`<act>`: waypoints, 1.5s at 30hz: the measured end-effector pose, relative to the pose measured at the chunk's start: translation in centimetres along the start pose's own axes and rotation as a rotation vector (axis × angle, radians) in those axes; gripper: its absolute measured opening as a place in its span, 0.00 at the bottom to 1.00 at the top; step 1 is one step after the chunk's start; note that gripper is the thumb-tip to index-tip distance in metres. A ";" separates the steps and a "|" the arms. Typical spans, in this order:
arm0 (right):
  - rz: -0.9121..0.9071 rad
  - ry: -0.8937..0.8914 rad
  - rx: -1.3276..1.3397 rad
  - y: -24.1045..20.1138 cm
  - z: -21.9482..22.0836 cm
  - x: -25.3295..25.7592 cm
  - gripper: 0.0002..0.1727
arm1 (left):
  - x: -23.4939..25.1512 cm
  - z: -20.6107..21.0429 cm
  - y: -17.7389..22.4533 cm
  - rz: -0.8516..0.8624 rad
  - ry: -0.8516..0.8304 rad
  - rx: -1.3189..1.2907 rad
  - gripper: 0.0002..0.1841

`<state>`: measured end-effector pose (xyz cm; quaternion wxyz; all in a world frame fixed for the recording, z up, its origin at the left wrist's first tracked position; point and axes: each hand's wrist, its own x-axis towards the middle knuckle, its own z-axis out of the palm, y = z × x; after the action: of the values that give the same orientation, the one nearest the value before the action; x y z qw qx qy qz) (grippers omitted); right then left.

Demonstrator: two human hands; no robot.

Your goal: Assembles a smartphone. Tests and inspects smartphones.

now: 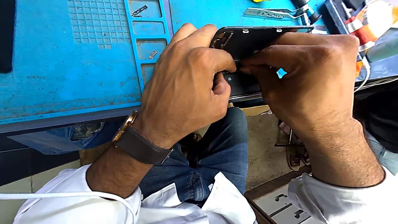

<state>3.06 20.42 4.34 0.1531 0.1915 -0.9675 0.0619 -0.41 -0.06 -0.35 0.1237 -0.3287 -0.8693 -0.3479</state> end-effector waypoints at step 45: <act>0.024 0.086 0.118 -0.4 1.9 -2.1 0.16 | -0.3 -0.2 0.6 -0.023 0.021 0.003 0.16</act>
<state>4.56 20.50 1.90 0.1821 0.1856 -0.9570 0.1288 0.18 -0.02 -0.01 0.1296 -0.3149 -0.8721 -0.3514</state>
